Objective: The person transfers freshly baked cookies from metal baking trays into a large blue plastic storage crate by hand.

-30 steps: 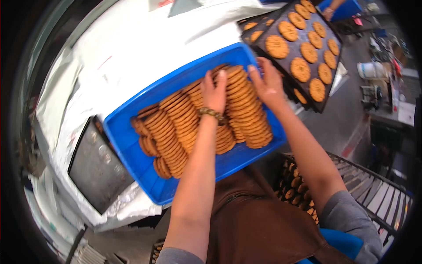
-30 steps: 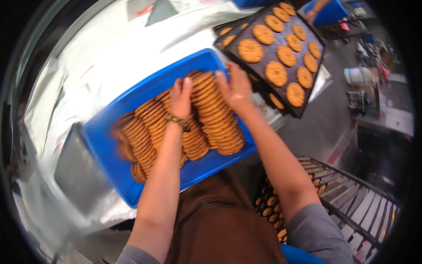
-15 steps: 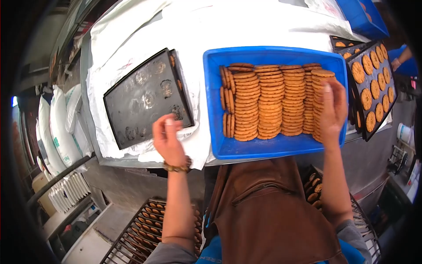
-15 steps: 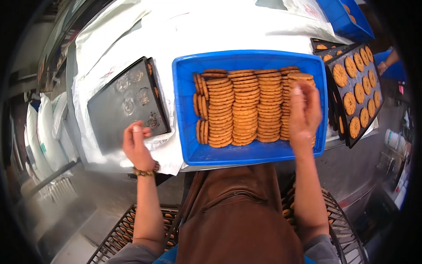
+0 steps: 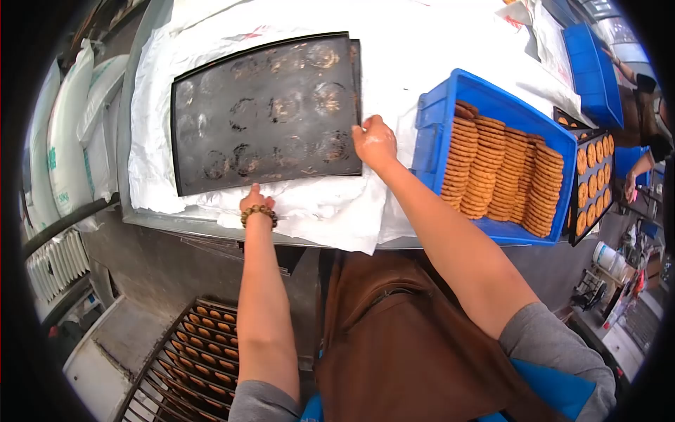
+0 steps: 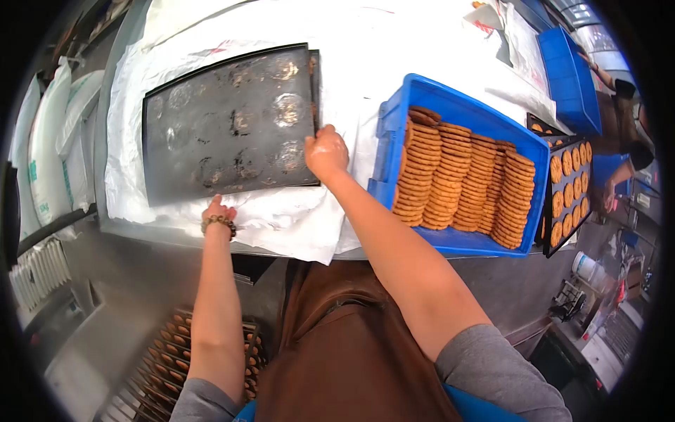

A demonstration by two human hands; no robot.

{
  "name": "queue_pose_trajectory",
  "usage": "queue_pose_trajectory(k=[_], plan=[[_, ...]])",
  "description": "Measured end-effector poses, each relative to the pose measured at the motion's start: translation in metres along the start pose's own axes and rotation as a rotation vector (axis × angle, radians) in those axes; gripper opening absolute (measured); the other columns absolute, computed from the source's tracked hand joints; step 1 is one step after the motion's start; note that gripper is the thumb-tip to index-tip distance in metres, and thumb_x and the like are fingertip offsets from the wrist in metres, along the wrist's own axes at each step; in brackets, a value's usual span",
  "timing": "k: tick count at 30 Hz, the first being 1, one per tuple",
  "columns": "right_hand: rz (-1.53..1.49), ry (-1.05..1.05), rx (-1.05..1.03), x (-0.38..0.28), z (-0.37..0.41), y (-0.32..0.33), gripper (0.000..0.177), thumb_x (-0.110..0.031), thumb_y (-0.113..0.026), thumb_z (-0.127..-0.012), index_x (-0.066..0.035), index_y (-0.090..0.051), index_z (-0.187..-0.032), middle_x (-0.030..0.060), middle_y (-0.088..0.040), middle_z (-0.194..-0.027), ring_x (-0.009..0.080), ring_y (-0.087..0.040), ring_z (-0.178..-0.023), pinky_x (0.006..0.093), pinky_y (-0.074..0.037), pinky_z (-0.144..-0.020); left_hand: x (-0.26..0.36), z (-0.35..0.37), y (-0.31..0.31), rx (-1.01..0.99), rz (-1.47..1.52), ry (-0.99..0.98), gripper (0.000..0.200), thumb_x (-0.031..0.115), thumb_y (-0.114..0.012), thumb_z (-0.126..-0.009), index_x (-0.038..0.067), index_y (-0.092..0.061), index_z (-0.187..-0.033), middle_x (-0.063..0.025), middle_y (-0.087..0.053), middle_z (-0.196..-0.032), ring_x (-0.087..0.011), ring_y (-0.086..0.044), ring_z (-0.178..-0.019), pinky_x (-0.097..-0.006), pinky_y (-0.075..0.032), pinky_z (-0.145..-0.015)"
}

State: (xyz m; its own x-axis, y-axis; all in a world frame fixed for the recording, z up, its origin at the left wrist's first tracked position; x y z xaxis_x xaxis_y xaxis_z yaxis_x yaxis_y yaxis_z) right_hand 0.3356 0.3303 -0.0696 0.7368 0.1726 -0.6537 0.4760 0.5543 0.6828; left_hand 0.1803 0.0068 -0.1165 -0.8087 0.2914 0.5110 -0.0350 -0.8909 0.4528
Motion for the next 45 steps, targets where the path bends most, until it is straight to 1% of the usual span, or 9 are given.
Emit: queue_pose_trajectory(k=[7, 13, 19, 23, 26, 29, 35, 41, 45], plan=[[0.206, -0.085, -0.170, 0.036, 0.007, -0.043, 0.032, -0.028, -0.066, -0.098, 0.002, -0.065, -0.108, 0.0276, -0.073, -0.104, 0.0456, -0.068, -0.108, 0.0529, -0.053, -0.095, 0.000, -0.031, 0.000, -0.148, 0.163, -0.087, 0.058, 0.045, -0.068, -0.102, -0.008, -0.056, -0.121, -0.0182, -0.068, -0.103, -0.0222, -0.070, -0.073, -0.0306, -0.060, -0.062], [0.292, 0.202, -0.082, 0.036, 0.007, -0.045, 0.022, -0.019, -0.059, -0.099, 0.003, -0.063, -0.099, 0.0318, -0.071, -0.089, 0.0509, -0.070, -0.089, 0.0572, -0.055, -0.084, 0.012, -0.050, 0.000, -0.137, 0.130, -0.011, 0.048, 0.038, -0.064, -0.106, -0.010, -0.059, -0.111, -0.0153, -0.070, -0.085, -0.0225, -0.070, -0.064, -0.0317, -0.058, -0.051], [0.068, 0.279, -0.058, 0.007, 0.024, -0.009, 0.026, -0.022, -0.062, -0.096, 0.003, -0.058, -0.092, 0.0347, -0.068, -0.086, 0.0519, -0.068, -0.088, 0.0570, -0.053, -0.080, 0.033, -0.026, 0.017, -0.142, 0.339, 0.043, 0.026, 0.020, -0.061, -0.103, -0.005, -0.063, -0.109, -0.0167, -0.070, -0.104, -0.0221, -0.072, -0.087, -0.0314, -0.064, -0.062], [-0.344, -0.288, -0.118, -0.021, 0.021, 0.003, 0.047, -0.042, -0.064, -0.099, 0.004, -0.066, -0.105, 0.0195, -0.074, -0.099, 0.0357, -0.070, -0.094, 0.0435, -0.053, -0.086, 0.075, -0.002, 0.043, -0.399, 0.454, -0.217, 0.026, 0.015, -0.068, -0.093, -0.008, -0.062, -0.104, -0.0145, -0.072, -0.095, -0.0227, -0.072, -0.076, -0.0305, -0.065, -0.063], [-0.541, -0.313, -0.173, -0.022, 0.020, 0.002, 0.071, -0.054, -0.065, -0.098, 0.009, -0.065, -0.132, 0.0213, -0.071, -0.118, 0.0298, -0.065, -0.108, 0.0391, -0.049, -0.098, 0.120, 0.047, 0.060, -0.320, 0.413, -0.334, 0.020, 0.011, -0.067, -0.091, -0.006, -0.064, -0.101, -0.0116, -0.070, -0.094, -0.0190, -0.069, -0.075, -0.0296, -0.063, -0.067], [-0.349, -0.229, -0.103, -0.042, 0.050, 0.018, 0.064, -0.050, -0.063, -0.102, 0.009, -0.067, -0.125, 0.0203, -0.072, -0.115, 0.0281, -0.065, -0.103, 0.0383, -0.049, -0.096, 0.135, 0.091, 0.097, -0.212, 0.402, -0.417, 0.020, 0.010, -0.065, -0.090, -0.008, -0.064, -0.100, -0.0122, -0.070, -0.094, -0.0190, -0.068, -0.077, -0.0313, -0.061, -0.068], [-0.549, 0.219, -0.168, -0.127, 0.153, 0.044, 0.035, -0.029, -0.058, -0.111, 0.004, -0.067, -0.109, 0.0068, -0.067, -0.087, 0.0123, -0.057, -0.089, 0.0302, -0.048, -0.082, 0.028, 0.125, 0.219, -0.387, 0.913, -0.422, 0.008, 0.006, -0.066, -0.099, -0.001, -0.066, -0.103, -0.0119, -0.072, -0.104, -0.0265, -0.072, -0.099, -0.0478, -0.060, -0.088], [-0.209, 0.594, -0.492, -0.233, 0.274, 0.010, 0.019, -0.020, -0.067, -0.102, -0.004, -0.059, -0.095, 0.0162, -0.064, -0.079, 0.0342, -0.066, -0.072, 0.0450, -0.052, -0.061, -0.160, 0.089, 0.300, -0.326, 1.189, -0.054, 0.029, 0.019, -0.059, -0.104, 0.001, -0.067, -0.125, -0.0141, -0.073, -0.128, -0.0306, -0.069, -0.118, -0.0468, -0.052, -0.109], [-0.172, 0.888, -0.508, -0.257, 0.349, -0.063, 0.017, -0.018, -0.070, -0.096, -0.007, -0.058, -0.095, 0.0125, -0.058, -0.082, 0.0354, -0.064, -0.072, 0.0471, -0.053, -0.061, -0.237, 0.072, 0.300, -0.184, 1.188, 0.206, 0.037, 0.026, -0.049, -0.108, 0.004, -0.063, -0.134, -0.0149, -0.069, -0.134, -0.0327, -0.062, -0.130, -0.0545, -0.041, -0.119]])
Point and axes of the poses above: each hand's wrist, its own z-axis away from the middle knuckle, its own y-axis out of the back of the hand, x = y × z, the point moved 4 cm from there along -z, towards the middle knuckle
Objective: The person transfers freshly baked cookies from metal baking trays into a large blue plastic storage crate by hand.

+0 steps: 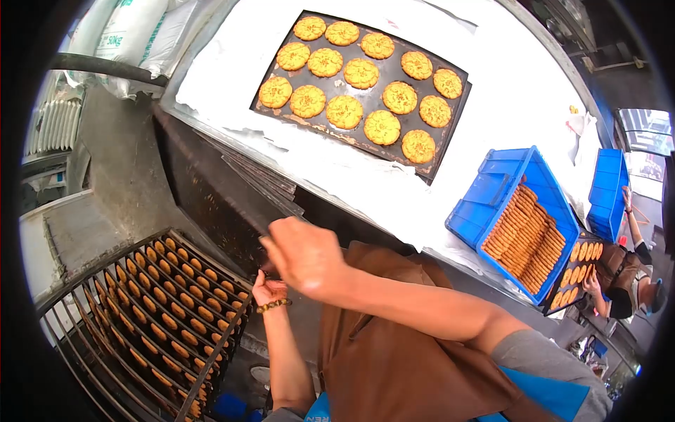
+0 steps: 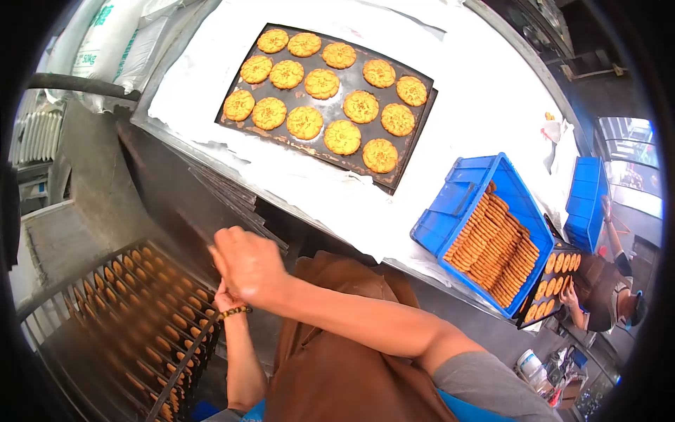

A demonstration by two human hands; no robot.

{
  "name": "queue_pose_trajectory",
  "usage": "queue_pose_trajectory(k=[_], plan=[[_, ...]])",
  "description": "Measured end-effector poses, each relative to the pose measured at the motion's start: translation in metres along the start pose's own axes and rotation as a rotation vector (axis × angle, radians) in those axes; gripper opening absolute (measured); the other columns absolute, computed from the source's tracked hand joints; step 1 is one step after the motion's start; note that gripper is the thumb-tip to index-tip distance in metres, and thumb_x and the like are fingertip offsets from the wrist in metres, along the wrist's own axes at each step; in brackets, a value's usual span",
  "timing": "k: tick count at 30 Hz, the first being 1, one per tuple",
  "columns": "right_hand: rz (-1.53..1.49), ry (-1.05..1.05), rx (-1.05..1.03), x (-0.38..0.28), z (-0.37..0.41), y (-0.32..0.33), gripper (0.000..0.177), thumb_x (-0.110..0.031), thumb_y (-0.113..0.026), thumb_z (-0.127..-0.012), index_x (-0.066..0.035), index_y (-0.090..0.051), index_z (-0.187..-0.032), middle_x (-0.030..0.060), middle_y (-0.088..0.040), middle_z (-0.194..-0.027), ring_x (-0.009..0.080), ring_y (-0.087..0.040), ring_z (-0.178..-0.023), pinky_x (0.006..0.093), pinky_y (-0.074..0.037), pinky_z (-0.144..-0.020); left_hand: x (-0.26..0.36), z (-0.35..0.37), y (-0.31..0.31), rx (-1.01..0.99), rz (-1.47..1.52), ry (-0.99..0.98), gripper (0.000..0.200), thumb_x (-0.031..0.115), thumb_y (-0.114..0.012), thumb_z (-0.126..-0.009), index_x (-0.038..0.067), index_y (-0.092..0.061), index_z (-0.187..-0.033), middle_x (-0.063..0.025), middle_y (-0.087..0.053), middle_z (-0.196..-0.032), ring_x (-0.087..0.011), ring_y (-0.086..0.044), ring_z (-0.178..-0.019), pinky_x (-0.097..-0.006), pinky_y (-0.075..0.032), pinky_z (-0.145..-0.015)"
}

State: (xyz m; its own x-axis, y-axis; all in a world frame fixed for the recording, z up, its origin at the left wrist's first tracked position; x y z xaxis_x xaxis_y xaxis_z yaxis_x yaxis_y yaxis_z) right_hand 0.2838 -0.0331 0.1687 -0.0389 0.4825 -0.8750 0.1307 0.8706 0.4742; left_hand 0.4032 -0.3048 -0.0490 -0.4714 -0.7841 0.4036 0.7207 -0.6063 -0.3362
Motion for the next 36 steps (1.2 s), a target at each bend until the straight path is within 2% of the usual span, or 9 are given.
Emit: queue_pose_trajectory(k=[1, 9, 10, 13, 17, 19, 23, 29, 36], plan=[[0.007, -0.009, -0.039, -0.003, 0.002, -0.025, 0.018, -0.018, -0.071, -0.096, -0.007, -0.057, -0.095, 0.0126, -0.059, -0.083, 0.0346, -0.065, -0.073, 0.0461, -0.054, -0.061, -0.009, 0.011, -0.023, 0.065, 0.017, -0.026, 0.039, 0.038, -0.049, -0.110, 0.007, -0.065, -0.127, -0.0114, -0.073, -0.119, -0.0275, -0.069, -0.112, -0.0467, -0.053, -0.103], [0.135, -0.012, -0.218, 0.030, 0.014, -0.162, 0.015, -0.013, -0.068, -0.090, -0.005, -0.056, -0.093, 0.0136, -0.061, -0.088, 0.0322, -0.067, -0.079, 0.0439, -0.057, -0.065, 0.064, -0.074, 0.020, 0.167, -0.571, -0.242, 0.051, 0.054, -0.047, -0.110, 0.008, -0.066, -0.118, -0.0057, -0.070, -0.099, -0.0194, -0.067, -0.084, -0.0352, -0.056, -0.079], [0.167, -0.021, -0.224, 0.038, 0.017, -0.173, 0.014, -0.012, -0.068, -0.089, -0.005, -0.056, -0.094, 0.0136, -0.061, -0.088, 0.0324, -0.067, -0.080, 0.0441, -0.057, -0.065, 0.089, -0.049, -0.034, 0.153, -0.671, -0.360, 0.062, 0.069, -0.048, -0.104, 0.009, -0.065, -0.104, -0.0006, -0.063, -0.083, -0.0124, -0.058, -0.066, -0.0276, -0.049, -0.062], [0.228, -0.043, -0.232, 0.055, 0.017, -0.199, 0.014, -0.011, -0.068, -0.088, -0.005, -0.056, -0.093, 0.0137, -0.061, -0.089, 0.0326, -0.068, -0.080, 0.0447, -0.058, -0.064, 0.126, -0.036, -0.134, -0.001, -0.893, -0.473, 0.048, 0.053, -0.062, -0.104, 0.008, -0.058, -0.089, -0.0007, -0.062, -0.075, -0.0112, -0.060, -0.064, -0.0276, -0.051, -0.058], [0.282, -0.068, -0.229, 0.075, 0.014, -0.217, 0.015, -0.012, -0.068, -0.088, -0.005, -0.056, -0.092, 0.0137, -0.062, -0.089, 0.0328, -0.068, -0.080, 0.0449, -0.058, -0.064, 0.128, -0.078, -0.160, 0.022, -1.140, -0.385, 0.034, 0.017, -0.077, -0.097, 0.011, -0.049, -0.079, 0.0007, -0.055, -0.067, -0.0096, -0.052, -0.050, -0.0245, -0.046, -0.050], [0.310, -0.128, -0.261, 0.081, 0.008, -0.216, 0.018, -0.017, -0.069, -0.091, -0.004, -0.058, -0.095, 0.0136, -0.062, -0.089, 0.0327, -0.067, -0.080, 0.0454, -0.058, -0.065, 0.122, -0.093, -0.154, 0.012, -1.101, -0.402, 0.034, 0.016, -0.076, -0.097, 0.011, -0.049, -0.078, 0.0015, -0.054, -0.067, -0.0092, -0.052, -0.051, -0.0246, -0.046, -0.050], [0.300, -0.201, -0.361, 0.063, -0.009, -0.182, 0.023, -0.023, -0.070, -0.093, -0.003, -0.061, -0.099, 0.0144, -0.063, -0.091, 0.0334, -0.068, -0.081, 0.0456, -0.058, -0.065, 0.102, -0.135, -0.112, 0.002, -1.002, -0.427, 0.033, 0.013, -0.076, -0.097, 0.013, -0.049, -0.078, 0.0038, -0.052, -0.067, -0.0082, -0.051, -0.051, -0.0247, -0.046, -0.049], [0.397, 0.065, 0.278, 0.205, -0.086, -0.012, 0.030, -0.015, -0.077, -0.085, -0.002, -0.068, -0.110, 0.0168, -0.072, -0.099, 0.0378, -0.071, -0.088, 0.0476, -0.057, -0.076, 0.055, -0.131, -0.107, -0.013, -1.032, -0.368, 0.031, 0.011, -0.076, -0.098, 0.013, -0.051, -0.080, 0.0026, -0.057, -0.063, -0.0080, -0.056, -0.050, -0.0236, -0.048, -0.048], [0.704, -0.589, 0.097, 0.335, -0.089, 0.076, 0.062, -0.041, -0.085, -0.083, 0.005, -0.060, -0.117, 0.0291, -0.066, -0.104, 0.0449, -0.065, -0.102, 0.0496, -0.054, -0.090, -0.004, -0.134, -0.105, -0.086, -0.993, -0.235, 0.023, 0.011, -0.074, -0.099, 0.010, -0.055, -0.087, 0.0002, -0.061, -0.068, -0.0097, -0.060, -0.054, -0.0245, -0.053, -0.051]])
Point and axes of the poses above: each hand's wrist, its own z-axis away from the middle knuckle, its own y-axis out of the back of the hand, x = y × z, the point moved 4 cm from there along -z, towards the middle knuckle
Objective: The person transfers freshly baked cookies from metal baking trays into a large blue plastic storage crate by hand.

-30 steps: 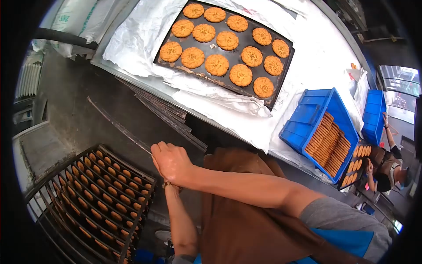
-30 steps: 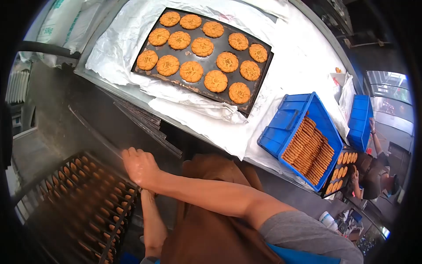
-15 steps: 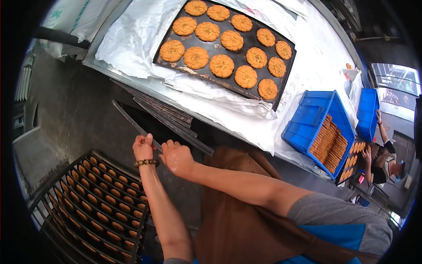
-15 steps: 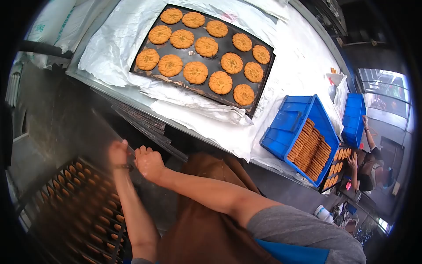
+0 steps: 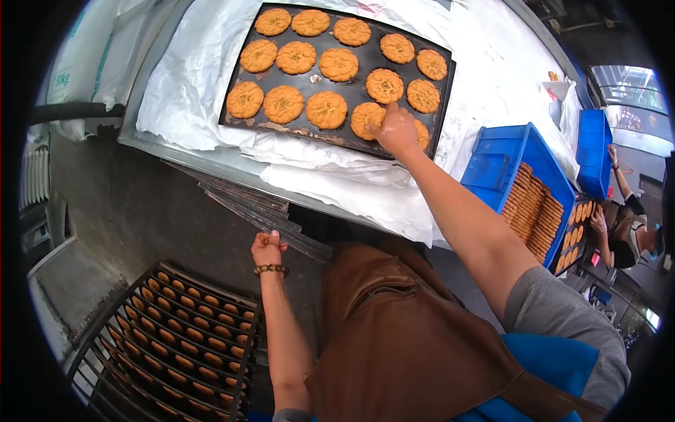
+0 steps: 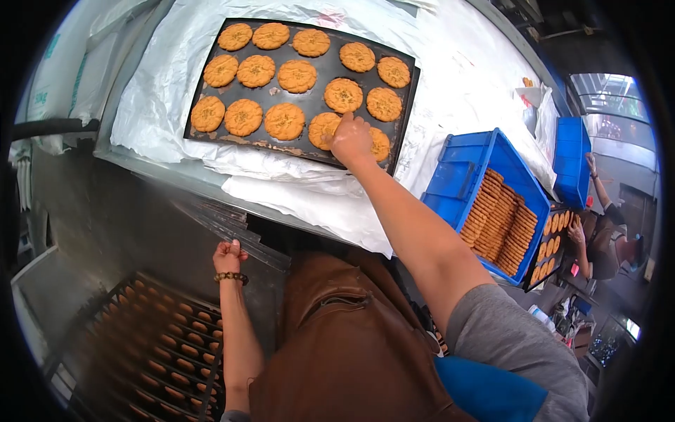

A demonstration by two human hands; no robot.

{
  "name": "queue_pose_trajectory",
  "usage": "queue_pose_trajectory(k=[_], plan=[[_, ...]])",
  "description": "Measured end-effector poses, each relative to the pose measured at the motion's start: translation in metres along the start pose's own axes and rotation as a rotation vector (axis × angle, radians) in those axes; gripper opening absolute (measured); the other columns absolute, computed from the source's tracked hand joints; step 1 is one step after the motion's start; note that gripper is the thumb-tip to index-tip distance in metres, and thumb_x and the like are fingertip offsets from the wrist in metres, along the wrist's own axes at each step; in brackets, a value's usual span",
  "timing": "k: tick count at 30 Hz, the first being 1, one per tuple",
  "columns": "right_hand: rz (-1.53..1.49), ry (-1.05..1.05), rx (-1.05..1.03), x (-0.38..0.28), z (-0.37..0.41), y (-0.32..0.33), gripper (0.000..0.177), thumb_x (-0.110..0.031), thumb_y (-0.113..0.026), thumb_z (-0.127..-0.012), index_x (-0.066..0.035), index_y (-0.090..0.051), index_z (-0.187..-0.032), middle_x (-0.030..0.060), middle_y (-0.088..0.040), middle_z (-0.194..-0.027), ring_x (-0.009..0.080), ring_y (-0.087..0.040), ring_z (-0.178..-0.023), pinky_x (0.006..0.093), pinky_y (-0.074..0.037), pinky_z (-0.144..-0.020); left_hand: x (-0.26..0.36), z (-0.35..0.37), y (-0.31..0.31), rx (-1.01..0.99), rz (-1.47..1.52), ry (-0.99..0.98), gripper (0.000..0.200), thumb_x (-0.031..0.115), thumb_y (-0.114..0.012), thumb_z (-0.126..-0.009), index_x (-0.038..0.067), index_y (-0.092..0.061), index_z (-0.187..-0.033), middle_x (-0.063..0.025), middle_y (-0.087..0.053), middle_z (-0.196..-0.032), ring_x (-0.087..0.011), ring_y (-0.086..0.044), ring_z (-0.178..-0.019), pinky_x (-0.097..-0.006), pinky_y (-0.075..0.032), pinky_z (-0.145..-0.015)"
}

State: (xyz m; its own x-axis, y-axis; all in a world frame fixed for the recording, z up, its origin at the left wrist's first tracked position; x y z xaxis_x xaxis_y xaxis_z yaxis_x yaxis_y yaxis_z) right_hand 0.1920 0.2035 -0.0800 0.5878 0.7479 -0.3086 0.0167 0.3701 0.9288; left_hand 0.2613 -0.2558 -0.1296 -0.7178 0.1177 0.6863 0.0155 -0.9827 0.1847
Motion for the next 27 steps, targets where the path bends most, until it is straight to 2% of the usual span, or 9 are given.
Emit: queue_pose_trajectory(k=[3, 6, 8, 10, 14, 18, 20, 24, 27], plan=[[-0.003, -0.087, -0.057, -0.004, 0.004, -0.008, 0.074, -0.043, -0.089, -0.079, 0.007, -0.055, -0.121, 0.0284, -0.064, -0.108, 0.0448, -0.063, -0.107, 0.0502, -0.054, -0.091, 0.002, 0.003, 0.000, 0.064, 0.019, 0.005, 0.021, 0.012, -0.073, -0.100, 0.010, -0.055, -0.088, 0.0011, -0.061, -0.068, -0.0087, -0.061, -0.054, -0.0233, -0.053, -0.050], [-0.041, -0.129, -0.008, -0.002, 0.003, -0.015, 0.075, -0.040, -0.092, -0.075, 0.005, -0.054, -0.121, 0.0274, -0.061, -0.115, 0.0447, -0.059, -0.112, 0.0518, -0.053, -0.092, 0.009, -0.002, 0.011, 0.018, -0.126, 0.115, 0.019, 0.014, -0.075, -0.097, 0.006, -0.059, -0.094, -0.0039, -0.064, -0.079, -0.0157, -0.066, -0.066, -0.0316, -0.057, -0.059], [-0.066, -0.118, -0.027, 0.001, -0.003, -0.015, 0.076, -0.039, -0.095, -0.072, 0.004, -0.056, -0.120, 0.0267, -0.058, -0.119, 0.0440, -0.054, -0.117, 0.0524, -0.051, -0.095, 0.040, -0.004, 0.027, 0.305, -0.883, -0.292, 0.023, 0.014, -0.078, -0.092, 0.001, -0.063, -0.104, -0.0122, -0.066, -0.098, -0.0288, -0.069, -0.088, -0.0432, -0.058, -0.076], [-0.080, -0.091, -0.009, 0.004, -0.001, -0.019, 0.077, -0.039, -0.095, -0.071, 0.004, -0.055, -0.121, 0.0251, -0.057, -0.118, 0.0418, -0.054, -0.114, 0.0504, -0.048, -0.097, 0.103, 0.012, 0.011, 0.497, -0.944, -0.518, 0.033, 0.012, -0.078, -0.087, -0.001, -0.065, -0.115, -0.0198, -0.063, -0.117, -0.0390, -0.064, -0.108, -0.0494, -0.052, -0.092], [-0.165, -0.061, 0.065, 0.007, 0.004, -0.022, 0.077, -0.040, -0.096, -0.069, 0.005, -0.058, -0.120, 0.0268, -0.057, -0.118, 0.0420, -0.052, -0.115, 0.0496, -0.047, -0.098, 0.199, -0.009, -0.057, 0.336, -1.059, -0.929, 0.038, 0.011, -0.078, -0.086, 0.000, -0.066, -0.120, -0.0199, -0.062, -0.124, -0.0391, -0.059, -0.120, -0.0474, -0.049, -0.102], [-0.173, -0.080, 0.144, 0.006, 0.005, -0.030, 0.077, -0.042, -0.094, -0.070, 0.004, -0.059, -0.121, 0.0247, -0.058, -0.114, 0.0405, -0.053, -0.108, 0.0484, -0.047, -0.097, 0.258, -0.047, -0.157, -0.089, -1.117, -1.081, 0.042, 0.008, -0.075, -0.088, 0.002, -0.065, -0.128, -0.0156, -0.061, -0.136, -0.0385, -0.053, -0.132, -0.0469, -0.046, -0.111], [-0.093, -0.069, 0.013, 0.000, 0.002, -0.030, 0.076, -0.044, -0.094, -0.071, 0.003, -0.059, -0.120, 0.0234, -0.059, -0.112, 0.0398, -0.053, -0.106, 0.0483, -0.047, -0.095, 0.265, -0.081, -0.196, -0.191, -1.285, -1.194, 0.051, 0.006, -0.074, -0.088, 0.005, -0.060, -0.138, -0.0145, -0.057, -0.144, -0.0368, -0.049, -0.139, -0.0457, -0.044, -0.115], [-0.133, -0.031, 0.000, 0.003, 0.002, -0.038, 0.073, -0.043, -0.094, -0.069, 0.002, -0.060, -0.115, 0.0215, -0.061, -0.110, 0.0388, -0.054, -0.108, 0.0489, -0.047, -0.096, 0.266, -0.131, -0.237, -0.254, -1.570, -1.252, 0.063, 0.004, -0.073, -0.088, 0.011, -0.052, -0.147, -0.0124, -0.051, -0.152, -0.0348, -0.046, -0.144, -0.0440, -0.043, -0.117], [-0.147, 0.017, 0.058, 0.004, 0.003, -0.026, 0.066, -0.037, -0.096, -0.068, -0.001, -0.060, -0.109, 0.0175, -0.062, -0.103, 0.0330, -0.058, -0.102, 0.0442, -0.050, -0.088, 0.265, -0.147, -0.248, -0.351, -1.851, -0.999, 0.093, 0.009, -0.087, -0.076, 0.015, -0.041, -0.156, -0.0108, -0.047, -0.151, -0.0324, -0.048, -0.141, -0.0414, -0.046, -0.116]])
Point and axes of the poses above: each hand's wrist, its own z-axis away from the middle knuckle, its own y-axis out of the back of the hand, x = y × z, the point moved 4 cm from there along -z, towards the middle knuckle
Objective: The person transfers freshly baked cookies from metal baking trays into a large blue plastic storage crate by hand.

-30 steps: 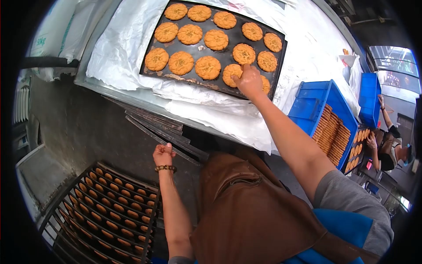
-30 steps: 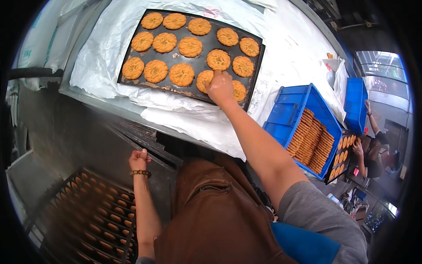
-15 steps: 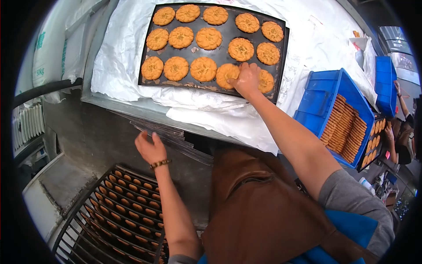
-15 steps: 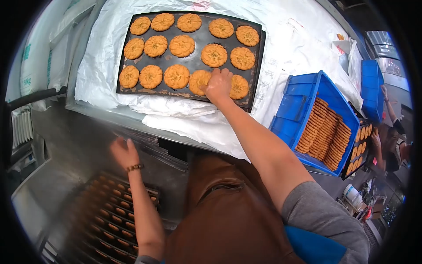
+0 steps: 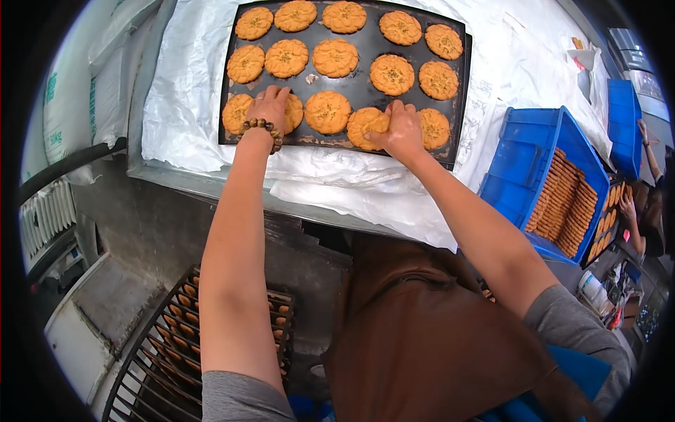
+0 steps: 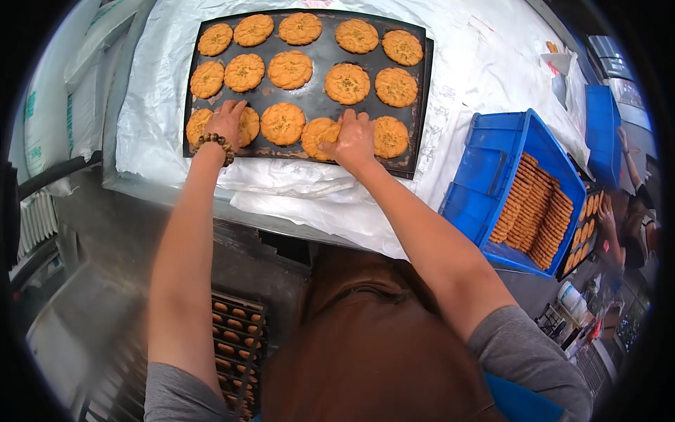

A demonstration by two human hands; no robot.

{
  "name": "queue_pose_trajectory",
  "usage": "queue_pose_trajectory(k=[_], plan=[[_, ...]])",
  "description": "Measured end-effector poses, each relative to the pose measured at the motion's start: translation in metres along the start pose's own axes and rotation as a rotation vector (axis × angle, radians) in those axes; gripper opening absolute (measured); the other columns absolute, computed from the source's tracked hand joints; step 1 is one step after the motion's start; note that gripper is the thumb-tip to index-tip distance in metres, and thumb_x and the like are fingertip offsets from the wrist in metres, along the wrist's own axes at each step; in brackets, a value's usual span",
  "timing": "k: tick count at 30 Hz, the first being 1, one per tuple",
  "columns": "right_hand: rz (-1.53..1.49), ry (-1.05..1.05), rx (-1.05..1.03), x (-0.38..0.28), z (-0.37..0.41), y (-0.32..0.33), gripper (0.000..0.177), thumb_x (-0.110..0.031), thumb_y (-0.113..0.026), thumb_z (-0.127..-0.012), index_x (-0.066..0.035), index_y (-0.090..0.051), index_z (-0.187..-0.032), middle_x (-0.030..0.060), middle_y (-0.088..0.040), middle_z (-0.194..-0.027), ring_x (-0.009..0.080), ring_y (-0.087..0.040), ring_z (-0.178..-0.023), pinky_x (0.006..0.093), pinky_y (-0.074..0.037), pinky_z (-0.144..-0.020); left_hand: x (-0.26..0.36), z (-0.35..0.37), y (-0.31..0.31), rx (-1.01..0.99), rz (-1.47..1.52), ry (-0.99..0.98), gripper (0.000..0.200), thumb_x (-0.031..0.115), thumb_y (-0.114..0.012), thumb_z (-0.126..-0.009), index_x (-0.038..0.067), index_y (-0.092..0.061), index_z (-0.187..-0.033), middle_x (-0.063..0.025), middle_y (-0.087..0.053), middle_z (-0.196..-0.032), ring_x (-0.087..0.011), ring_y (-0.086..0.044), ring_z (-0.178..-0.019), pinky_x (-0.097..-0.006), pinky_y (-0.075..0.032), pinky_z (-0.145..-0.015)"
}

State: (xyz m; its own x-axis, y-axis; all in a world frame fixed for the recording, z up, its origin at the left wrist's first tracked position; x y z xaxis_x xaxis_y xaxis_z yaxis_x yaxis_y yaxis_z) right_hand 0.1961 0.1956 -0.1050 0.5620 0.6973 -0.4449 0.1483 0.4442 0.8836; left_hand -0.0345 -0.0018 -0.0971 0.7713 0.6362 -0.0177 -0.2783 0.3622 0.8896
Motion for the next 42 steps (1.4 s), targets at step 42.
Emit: queue_pose_trajectory(k=[42], plan=[[-0.299, -0.001, -0.192, 0.023, -0.098, 0.049, 0.108, -0.034, -0.100, -0.068, -0.005, -0.042, -0.154, 0.0266, -0.062, -0.126, 0.0377, -0.056, -0.129, 0.0437, -0.051, -0.105, -0.004, 0.032, 0.057, 0.068, 0.465, 0.082, 0.048, 0.014, -0.094, -0.071, 0.005, -0.062, -0.106, -0.0127, -0.073, -0.106, -0.0368, -0.071, -0.097, -0.0417, -0.058, -0.087]])
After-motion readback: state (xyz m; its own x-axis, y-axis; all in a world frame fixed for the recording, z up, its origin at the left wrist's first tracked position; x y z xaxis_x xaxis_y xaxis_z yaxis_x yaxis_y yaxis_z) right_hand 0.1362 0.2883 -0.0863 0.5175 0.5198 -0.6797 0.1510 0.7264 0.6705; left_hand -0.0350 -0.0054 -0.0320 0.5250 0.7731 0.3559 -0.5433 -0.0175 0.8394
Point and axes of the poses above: each hand's wrist, its own z-axis away from the middle knuckle, its own y-axis out of the back of the hand, x = y × z, the point moved 4 cm from there along -z, towards the middle knuckle
